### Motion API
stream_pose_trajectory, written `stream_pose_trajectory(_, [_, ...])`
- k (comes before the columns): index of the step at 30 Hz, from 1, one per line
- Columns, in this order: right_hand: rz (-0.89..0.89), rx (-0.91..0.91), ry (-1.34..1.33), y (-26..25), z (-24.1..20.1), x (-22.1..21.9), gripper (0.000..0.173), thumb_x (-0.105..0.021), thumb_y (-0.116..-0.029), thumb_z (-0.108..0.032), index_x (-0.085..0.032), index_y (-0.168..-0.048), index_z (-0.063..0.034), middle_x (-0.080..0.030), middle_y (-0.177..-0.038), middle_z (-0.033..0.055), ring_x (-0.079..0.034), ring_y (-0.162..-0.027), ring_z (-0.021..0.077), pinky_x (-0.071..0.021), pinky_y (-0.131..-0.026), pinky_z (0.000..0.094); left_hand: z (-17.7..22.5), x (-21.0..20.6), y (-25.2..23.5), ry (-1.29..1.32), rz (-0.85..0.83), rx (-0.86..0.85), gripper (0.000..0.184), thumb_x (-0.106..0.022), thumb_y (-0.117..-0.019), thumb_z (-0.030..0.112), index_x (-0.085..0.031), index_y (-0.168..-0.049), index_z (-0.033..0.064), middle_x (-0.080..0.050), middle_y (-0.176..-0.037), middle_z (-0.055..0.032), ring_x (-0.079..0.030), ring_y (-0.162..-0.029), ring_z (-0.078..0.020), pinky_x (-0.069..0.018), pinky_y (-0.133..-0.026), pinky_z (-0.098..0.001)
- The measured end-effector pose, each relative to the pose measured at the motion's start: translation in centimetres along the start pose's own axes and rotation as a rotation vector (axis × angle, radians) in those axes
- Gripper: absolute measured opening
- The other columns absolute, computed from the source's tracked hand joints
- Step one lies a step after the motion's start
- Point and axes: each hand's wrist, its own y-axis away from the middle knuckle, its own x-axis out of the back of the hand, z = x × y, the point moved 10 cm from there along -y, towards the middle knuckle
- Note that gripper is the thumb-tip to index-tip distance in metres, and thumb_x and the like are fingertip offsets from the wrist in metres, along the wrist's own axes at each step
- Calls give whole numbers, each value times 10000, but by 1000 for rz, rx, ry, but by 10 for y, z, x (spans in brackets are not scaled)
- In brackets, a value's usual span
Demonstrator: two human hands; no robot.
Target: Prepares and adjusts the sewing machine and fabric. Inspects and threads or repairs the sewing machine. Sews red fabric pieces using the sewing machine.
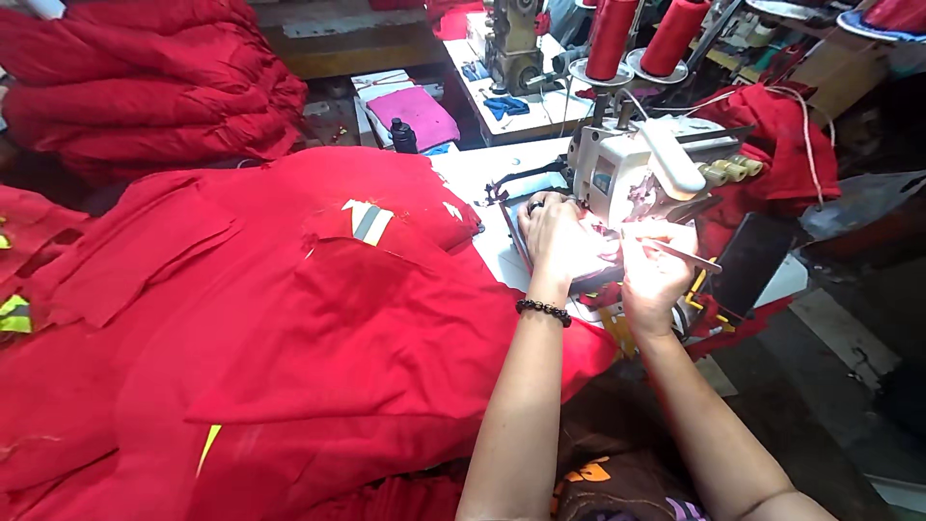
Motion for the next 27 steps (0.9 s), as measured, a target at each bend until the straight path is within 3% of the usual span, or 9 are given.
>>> stream_pose_trajectory(2, [2,-7,7,1,0,-1,241,-705,-873,71,-612,-1061,-48,-710,-941,-10,-709,-821,74,-622,-727,265,0,-2,-3,-15,-23,3,178,-663,-927,36,-736,-1083,81,-621,-1358,-118,-477,-1378,-348,-280,-1167,-611])
stream_pose_trajectory(8, [6,-30,26,3,0,0,243,-700,-877,65,-601,-1072,-40,-704,-939,-15,-705,-823,62,-620,-723,257,-1,-3,-2,-5,-27,7,120,-693,-907,52,-741,-1011,87,-633,-1327,-118,-498,-1345,-350,-280,-1158,-615])
stream_pose_trajectory(11, [-1,2,38,2,-3,-1,237,-708,-880,64,-612,-1063,-51,-701,-978,-16,-702,-895,62,-616,-786,259,0,-2,-1,-4,-22,6,137,-689,-897,38,-738,-1012,93,-632,-1325,-113,-481,-1363,-342,-275,-1165,-608])
stream_pose_trajectory(16, [6,-53,-33,1,-1,-2,272,-702,-881,79,-595,-1102,-36,-720,-946,-11,-721,-805,82,-634,-726,276,1,-1,1,5,-20,-4,147,-680,-905,33,-735,-1034,79,-627,-1322,-113,-496,-1333,-349,-287,-1157,-607])
stream_pose_trajectory(24, [-24,-64,-2,0,-1,-3,249,-701,-901,49,-590,-1101,-51,-711,-922,-3,-712,-762,88,-628,-687,266,1,-2,2,-42,12,-29,173,-704,-918,85,-725,-1090,83,-610,-1358,-114,-468,-1375,-342,-262,-1183,-595])
stream_pose_trajectory(27, [-27,-61,-17,1,0,-1,251,-701,-906,48,-585,-1105,-52,-716,-947,11,-725,-774,106,-642,-692,284,1,-2,1,-52,40,-39,156,-709,-907,81,-726,-1062,77,-611,-1343,-126,-489,-1345,-354,-288,-1161,-608])
